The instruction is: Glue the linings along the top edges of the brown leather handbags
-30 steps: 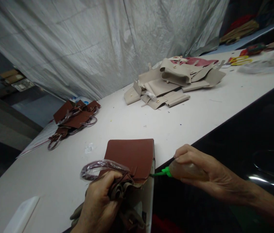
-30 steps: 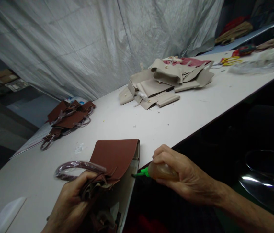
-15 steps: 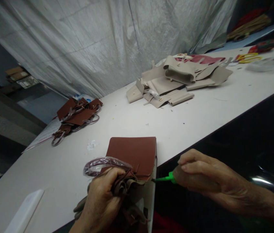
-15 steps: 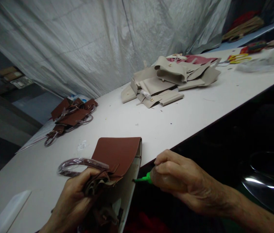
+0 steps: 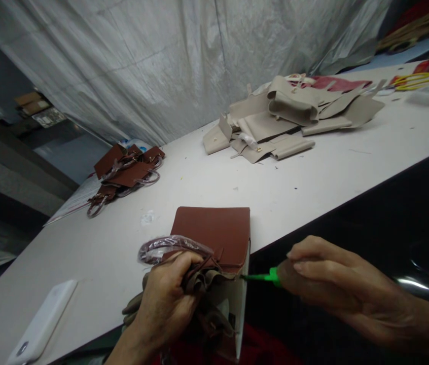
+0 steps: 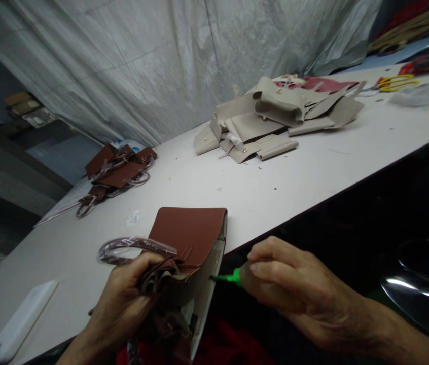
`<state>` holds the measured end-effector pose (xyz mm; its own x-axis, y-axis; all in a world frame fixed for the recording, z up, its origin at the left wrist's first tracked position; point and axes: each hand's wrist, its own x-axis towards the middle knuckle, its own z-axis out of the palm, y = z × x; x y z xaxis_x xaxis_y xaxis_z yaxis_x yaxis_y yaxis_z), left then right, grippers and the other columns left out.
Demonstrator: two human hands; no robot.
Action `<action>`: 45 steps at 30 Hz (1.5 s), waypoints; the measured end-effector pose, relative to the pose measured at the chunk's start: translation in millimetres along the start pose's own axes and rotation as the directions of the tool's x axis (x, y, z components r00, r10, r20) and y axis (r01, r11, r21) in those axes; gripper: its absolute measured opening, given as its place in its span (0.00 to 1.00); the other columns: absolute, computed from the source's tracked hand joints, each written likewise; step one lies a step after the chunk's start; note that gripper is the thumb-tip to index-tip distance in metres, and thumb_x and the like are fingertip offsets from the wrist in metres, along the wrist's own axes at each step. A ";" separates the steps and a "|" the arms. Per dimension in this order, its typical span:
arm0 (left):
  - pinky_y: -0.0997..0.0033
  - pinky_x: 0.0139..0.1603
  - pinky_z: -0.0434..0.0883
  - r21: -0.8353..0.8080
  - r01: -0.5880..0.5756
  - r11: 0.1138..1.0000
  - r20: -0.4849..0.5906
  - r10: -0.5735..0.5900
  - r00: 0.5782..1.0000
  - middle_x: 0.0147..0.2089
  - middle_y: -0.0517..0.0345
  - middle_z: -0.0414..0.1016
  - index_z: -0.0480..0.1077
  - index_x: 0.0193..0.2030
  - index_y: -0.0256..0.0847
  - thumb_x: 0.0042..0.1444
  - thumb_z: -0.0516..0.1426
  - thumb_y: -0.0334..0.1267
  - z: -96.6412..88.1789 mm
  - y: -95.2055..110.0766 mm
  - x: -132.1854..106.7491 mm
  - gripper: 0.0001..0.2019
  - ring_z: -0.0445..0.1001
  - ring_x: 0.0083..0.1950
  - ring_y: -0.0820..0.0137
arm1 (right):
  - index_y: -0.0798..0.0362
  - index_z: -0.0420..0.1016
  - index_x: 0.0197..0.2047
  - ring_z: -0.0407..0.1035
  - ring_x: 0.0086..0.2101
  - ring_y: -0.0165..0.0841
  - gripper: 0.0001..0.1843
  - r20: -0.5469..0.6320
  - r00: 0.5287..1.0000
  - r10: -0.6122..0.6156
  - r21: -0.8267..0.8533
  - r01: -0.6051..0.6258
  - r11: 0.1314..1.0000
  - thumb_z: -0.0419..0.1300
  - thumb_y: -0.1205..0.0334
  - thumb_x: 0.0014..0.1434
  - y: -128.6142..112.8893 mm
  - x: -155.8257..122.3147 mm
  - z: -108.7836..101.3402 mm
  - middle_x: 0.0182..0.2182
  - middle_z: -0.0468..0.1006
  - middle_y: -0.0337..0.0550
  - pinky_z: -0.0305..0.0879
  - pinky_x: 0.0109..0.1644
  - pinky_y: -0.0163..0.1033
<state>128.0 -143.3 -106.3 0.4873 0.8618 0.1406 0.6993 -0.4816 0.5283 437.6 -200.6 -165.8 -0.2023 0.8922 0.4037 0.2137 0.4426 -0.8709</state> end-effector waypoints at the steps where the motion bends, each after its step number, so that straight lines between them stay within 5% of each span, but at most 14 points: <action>1: 0.76 0.31 0.69 -0.002 -0.001 1.000 0.002 0.001 1.000 0.34 0.62 0.78 0.72 0.40 0.44 0.53 0.57 0.27 -0.1 1.1 0.5 0.10 0.76 0.33 0.72 | 0.45 0.78 0.45 0.75 0.34 0.35 0.09 0.006 1.000 -0.007 -0.005 0.007 1.000 0.63 0.61 0.59 -1.9 -1.5 2.2 0.38 0.77 0.44 0.75 0.33 0.35; 16: 0.77 0.33 0.69 -0.013 0.001 1.000 -0.020 -0.001 1.000 0.34 0.61 0.79 0.73 0.39 0.43 0.53 0.58 0.28 0.2 4.4 -0.5 0.08 0.76 0.35 0.72 | 0.35 0.67 0.62 0.76 0.42 0.39 0.31 0.128 0.966 -0.226 -0.163 0.245 0.956 0.62 0.70 0.58 -14.4 -14.9 4.2 0.48 0.77 0.44 0.78 0.40 0.38; 22: 0.77 0.33 0.69 -0.016 0.008 1.000 -0.007 -0.008 1.000 0.36 0.63 0.79 0.72 0.40 0.44 0.52 0.58 0.26 1.0 0.7 -0.1 0.11 0.76 0.35 0.73 | 0.32 0.69 0.60 0.76 0.43 0.43 0.25 0.054 0.971 -0.235 -0.146 0.240 0.960 0.61 0.61 0.62 -17.1 -29.6 16.6 0.47 0.79 0.43 0.78 0.42 0.42; 30: 0.78 0.33 0.69 -0.011 0.022 1.000 -0.010 -0.022 1.000 0.35 0.62 0.78 0.72 0.39 0.42 0.53 0.58 0.27 1.8 2.4 0.2 0.09 0.76 0.34 0.73 | 0.34 0.76 0.51 0.77 0.36 0.39 0.18 0.047 0.989 -0.139 -0.109 0.144 0.984 0.61 0.64 0.62 -20.3 -28.9 17.6 0.39 0.80 0.40 0.78 0.36 0.38; 34: 0.78 0.34 0.69 -0.016 0.022 1.000 -0.024 -0.023 0.999 0.35 0.63 0.79 0.73 0.40 0.43 0.53 0.59 0.27 3.0 1.3 -0.6 0.09 0.77 0.34 0.73 | 0.35 0.74 0.55 0.76 0.41 0.42 0.20 -0.061 0.983 -0.173 -0.172 0.161 0.972 0.62 0.63 0.61 -24.4 -32.7 22.6 0.44 0.79 0.44 0.77 0.41 0.43; 40: 0.79 0.34 0.70 -0.019 0.018 1.000 -0.015 -0.018 1.000 0.36 0.63 0.80 0.73 0.41 0.44 0.53 0.59 0.25 3.2 0.4 0.6 0.11 0.77 0.35 0.73 | 0.37 0.76 0.52 0.76 0.33 0.37 0.16 0.087 0.984 -0.156 -0.117 0.166 0.979 0.61 0.63 0.62 -20.6 -28.1 18.8 0.36 0.80 0.41 0.76 0.32 0.37; 45: 0.78 0.35 0.71 -0.025 0.014 1.000 -0.019 -0.015 1.000 0.36 0.61 0.80 0.73 0.41 0.42 0.52 0.59 0.25 2.4 1.6 -0.3 0.11 0.78 0.35 0.72 | 0.37 0.72 0.57 0.76 0.40 0.41 0.21 0.053 0.965 -0.257 -0.267 0.262 0.928 0.59 0.65 0.63 -24.4 -23.1 17.6 0.42 0.80 0.45 0.76 0.40 0.42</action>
<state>130.3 -144.7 -107.5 0.4666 0.8718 0.1489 0.6931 -0.4650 0.5508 420.3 -233.5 -158.8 -0.3010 0.7426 0.5983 0.4004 0.6678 -0.6274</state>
